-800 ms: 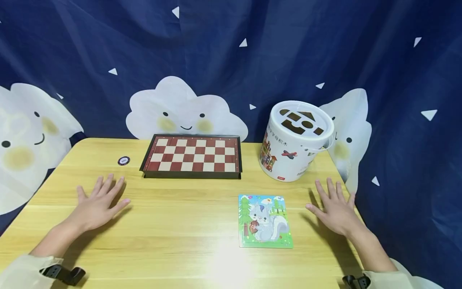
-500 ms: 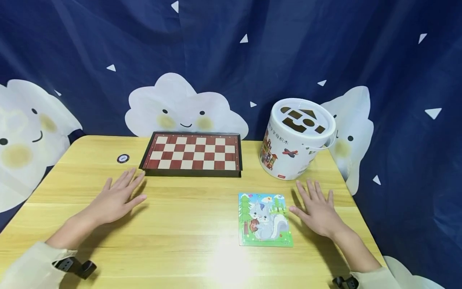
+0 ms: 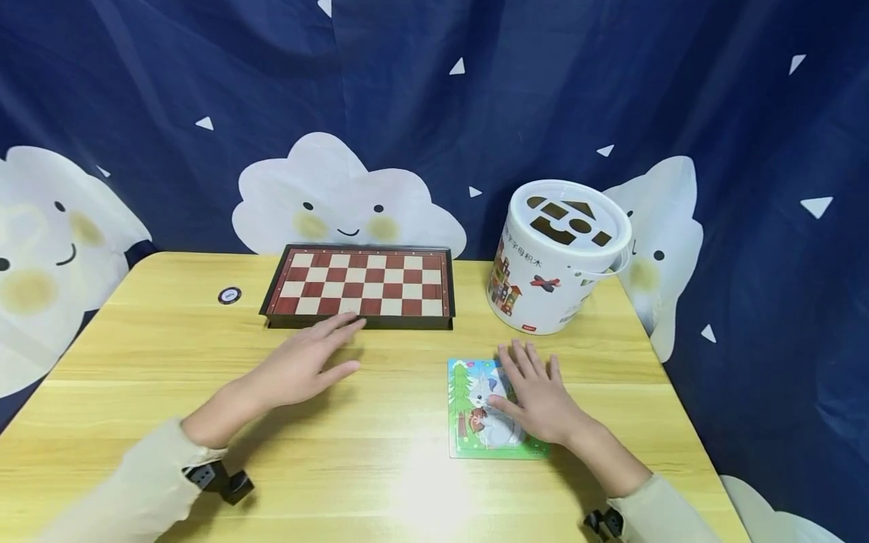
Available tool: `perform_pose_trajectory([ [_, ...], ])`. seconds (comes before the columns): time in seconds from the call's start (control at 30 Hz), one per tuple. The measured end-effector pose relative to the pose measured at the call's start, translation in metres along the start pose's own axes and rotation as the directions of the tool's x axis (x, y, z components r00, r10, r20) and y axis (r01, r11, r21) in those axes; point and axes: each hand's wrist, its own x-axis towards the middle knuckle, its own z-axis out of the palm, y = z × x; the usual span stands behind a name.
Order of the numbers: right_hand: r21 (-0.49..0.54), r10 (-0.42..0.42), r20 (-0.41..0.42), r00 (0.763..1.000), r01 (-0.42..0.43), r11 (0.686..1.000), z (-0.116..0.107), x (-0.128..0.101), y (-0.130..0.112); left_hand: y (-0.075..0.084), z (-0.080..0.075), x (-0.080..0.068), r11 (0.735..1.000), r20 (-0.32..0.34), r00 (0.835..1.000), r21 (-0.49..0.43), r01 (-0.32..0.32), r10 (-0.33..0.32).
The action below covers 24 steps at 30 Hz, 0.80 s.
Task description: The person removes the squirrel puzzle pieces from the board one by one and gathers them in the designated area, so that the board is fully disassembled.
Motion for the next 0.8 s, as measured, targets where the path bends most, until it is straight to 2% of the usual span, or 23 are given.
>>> perform_pose_trajectory([
  [0.13, -0.016, -0.022, 0.006, 1.000, 0.022, 1.000, 0.007, 0.010, -0.006, 0.018, 0.012, 0.021, 0.997, 0.008, 0.999, -0.063, -0.043, 0.044],
  [0.27, -0.030, -0.035, -0.002, 0.999, 0.035, 0.999, 0.012, 0.017, -0.007, 0.032, 0.030, 0.039, 0.991, 0.021, 0.998, -0.123, -0.059, 0.062],
  [0.53, -0.055, -0.008, 0.028, 1.000, 0.009, 0.998, 0.021, 0.020, -0.004, 0.054, 0.059, 0.065, 0.982, 0.058, 0.995, -0.173, -0.075, 0.086],
  [0.8, -0.047, -0.044, -0.023, 0.999, 0.043, 0.998, 0.029, 0.021, -0.001, 0.068, 0.081, 0.081, 0.974, 0.033, 0.998, -0.223, -0.036, 0.045],
])
